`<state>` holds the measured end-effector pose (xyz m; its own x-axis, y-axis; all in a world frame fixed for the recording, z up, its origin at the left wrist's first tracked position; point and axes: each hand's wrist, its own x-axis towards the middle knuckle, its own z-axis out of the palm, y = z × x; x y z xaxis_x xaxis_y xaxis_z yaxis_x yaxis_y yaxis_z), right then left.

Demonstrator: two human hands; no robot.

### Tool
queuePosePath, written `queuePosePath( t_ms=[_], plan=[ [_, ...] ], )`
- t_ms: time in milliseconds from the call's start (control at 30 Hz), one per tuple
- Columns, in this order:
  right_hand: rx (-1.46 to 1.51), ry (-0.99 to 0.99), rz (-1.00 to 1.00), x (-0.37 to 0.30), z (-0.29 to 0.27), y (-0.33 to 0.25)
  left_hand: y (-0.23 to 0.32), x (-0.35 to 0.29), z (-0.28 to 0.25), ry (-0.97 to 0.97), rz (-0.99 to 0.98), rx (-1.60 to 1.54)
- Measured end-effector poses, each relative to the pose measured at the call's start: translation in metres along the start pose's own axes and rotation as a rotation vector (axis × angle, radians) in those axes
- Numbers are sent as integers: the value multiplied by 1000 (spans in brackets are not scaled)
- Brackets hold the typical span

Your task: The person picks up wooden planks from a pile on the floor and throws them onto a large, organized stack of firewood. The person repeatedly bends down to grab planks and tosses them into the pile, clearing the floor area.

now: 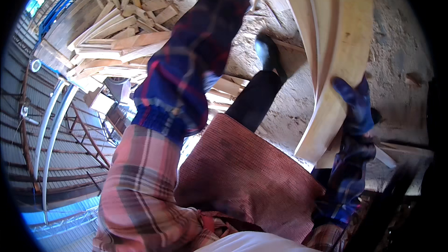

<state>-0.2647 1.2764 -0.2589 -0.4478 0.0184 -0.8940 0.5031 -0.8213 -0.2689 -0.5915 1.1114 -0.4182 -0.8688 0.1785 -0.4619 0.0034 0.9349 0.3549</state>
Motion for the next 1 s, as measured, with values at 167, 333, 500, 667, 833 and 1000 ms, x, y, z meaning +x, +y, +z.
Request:
queuePosePath(
  t_ms=[167, 333, 500, 667, 833, 1000],
  plan=[
    [89, 248, -34, -60, -30, -15, 62, -37, 29, 114, -24, 40],
    [267, 267, -122, -104, 8, -40, 47, -101, -84, -279, -76, -581],
    [231, 269, -85, -182, 25, -26, 137, -280, -243, -1044, -1049, -1124],
    [218, 125, -70, -259, 71, -30, 184, -423, -277, -1011, -932, -910],
    [338, 190, 104, -270, 48, -32, 167, -439, -235, -1087, -1089, -1017],
    [414, 139, 4, -273, 23, 10, 186, -422, -184, -1116, -1003, -921]
  ],
)
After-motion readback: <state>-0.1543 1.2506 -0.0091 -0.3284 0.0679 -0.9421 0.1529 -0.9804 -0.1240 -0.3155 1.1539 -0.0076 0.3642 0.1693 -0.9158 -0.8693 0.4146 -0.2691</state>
